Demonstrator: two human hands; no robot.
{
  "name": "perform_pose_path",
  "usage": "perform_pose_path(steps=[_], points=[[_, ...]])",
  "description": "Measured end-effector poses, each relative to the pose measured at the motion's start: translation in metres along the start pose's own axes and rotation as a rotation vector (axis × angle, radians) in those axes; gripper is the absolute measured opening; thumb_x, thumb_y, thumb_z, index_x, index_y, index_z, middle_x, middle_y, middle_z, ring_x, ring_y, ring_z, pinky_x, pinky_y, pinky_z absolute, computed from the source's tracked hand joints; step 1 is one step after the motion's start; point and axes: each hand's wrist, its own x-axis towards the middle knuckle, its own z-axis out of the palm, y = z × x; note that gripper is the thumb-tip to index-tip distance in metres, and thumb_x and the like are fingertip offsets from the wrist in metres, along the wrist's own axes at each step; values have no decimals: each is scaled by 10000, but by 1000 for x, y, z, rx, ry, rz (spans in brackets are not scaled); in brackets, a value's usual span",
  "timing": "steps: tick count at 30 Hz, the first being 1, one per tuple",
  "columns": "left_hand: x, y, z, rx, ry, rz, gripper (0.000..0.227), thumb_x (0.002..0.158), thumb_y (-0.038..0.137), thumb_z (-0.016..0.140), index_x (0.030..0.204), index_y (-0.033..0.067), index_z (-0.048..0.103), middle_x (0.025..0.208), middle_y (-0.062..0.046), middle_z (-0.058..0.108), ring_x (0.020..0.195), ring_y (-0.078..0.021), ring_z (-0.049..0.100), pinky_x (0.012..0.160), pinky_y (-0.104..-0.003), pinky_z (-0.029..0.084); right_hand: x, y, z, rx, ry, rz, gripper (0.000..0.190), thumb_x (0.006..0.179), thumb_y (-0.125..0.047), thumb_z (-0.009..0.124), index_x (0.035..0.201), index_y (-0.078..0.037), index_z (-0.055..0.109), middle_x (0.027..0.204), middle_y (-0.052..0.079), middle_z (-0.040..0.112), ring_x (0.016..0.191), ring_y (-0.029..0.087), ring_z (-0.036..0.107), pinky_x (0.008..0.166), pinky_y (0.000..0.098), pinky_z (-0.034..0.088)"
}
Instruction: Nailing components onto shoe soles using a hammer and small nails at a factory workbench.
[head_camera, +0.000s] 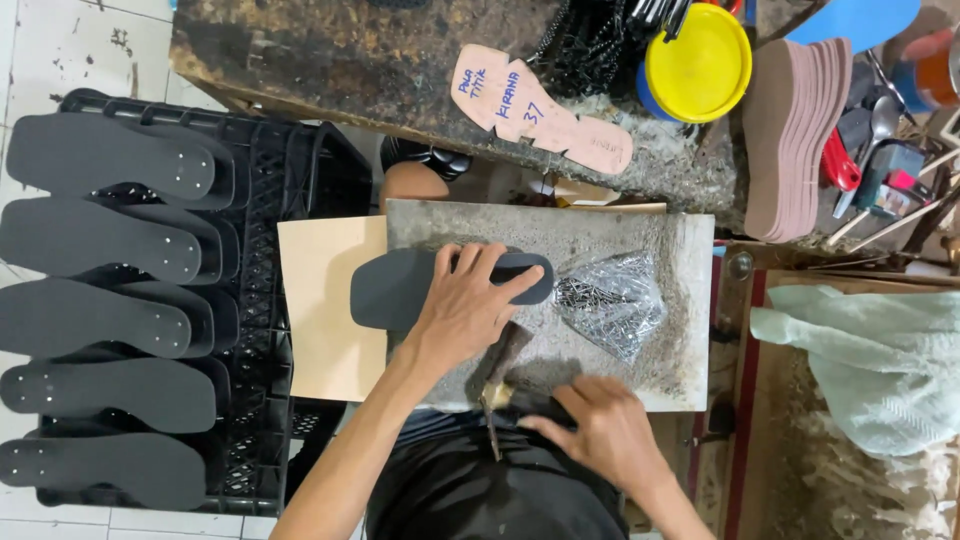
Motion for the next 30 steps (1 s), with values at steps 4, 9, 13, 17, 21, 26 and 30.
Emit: perform_pose_path(steps=[4, 9, 13, 17, 21, 26, 30], points=[[0, -3, 7, -4, 19, -2, 444, 759, 131, 615, 1180, 226, 509, 1059, -176, 461, 1014, -314, 397, 887, -478, 250, 45, 20, -8, 77, 208, 154, 206, 749, -297, 655, 842, -114, 652, 706, 67, 591, 655, 238, 591, 554, 318, 470], [-3, -5, 11, -28, -2, -9, 420, 769, 137, 613, 1171, 216, 519, 1097, -180, 456, 1064, -317, 386, 932, -489, 227, 73, 44, -3, -118, 242, 178, 197, 765, -256, 657, 899, -112, 638, 811, 54, 568, 717, 225, 583, 624, 334, 458], [-5, -4, 9, -87, 7, -38, 409, 767, 158, 618, 1164, 198, 526, 1140, -177, 441, 1117, -328, 369, 960, -518, 201, 69, 50, 5, 38, 269, 224, 74, 781, -191, 657, 814, -126, 666, 744, 13, 574, 706, 202, 596, 610, 285, 453], [-5, 2, 1, -113, 52, -46, 384, 754, 259, 648, 1113, 161, 554, 1180, -179, 424, 1183, -351, 315, 977, -575, 132, 67, 45, -9, 104, 400, 247, 44, 796, -184, 672, 828, -154, 670, 738, -25, 602, 723, 163, 593, 622, 229, 398], [-3, 22, 1, -187, 212, -55, 225, 786, 250, 603, 993, 165, 610, 1052, -80, 491, 1066, -241, 412, 917, -483, 253, 69, 32, -34, 423, 430, 322, 45, 822, -107, 630, 795, -102, 665, 648, 40, 609, 575, 176, 572, 560, 264, 383], [-1, 54, -24, -1246, 14, -292, 163, 772, 197, 667, 863, 86, 590, 752, -50, 630, 698, -145, 580, 650, -294, 452, 63, 25, -28, 1125, 349, 335, 124, 817, -92, 573, 718, -50, 636, 555, 83, 580, 473, 139, 479, 531, 285, 392], [-4, 45, -4, -1435, -71, -372, 150, 736, 147, 696, 759, 65, 573, 642, -70, 602, 615, -144, 540, 592, -280, 415, 61, 23, -19, 1202, 294, 220, 107, 777, -31, 585, 682, -21, 633, 542, 98, 588, 482, 181, 552, 539, 290, 435]])
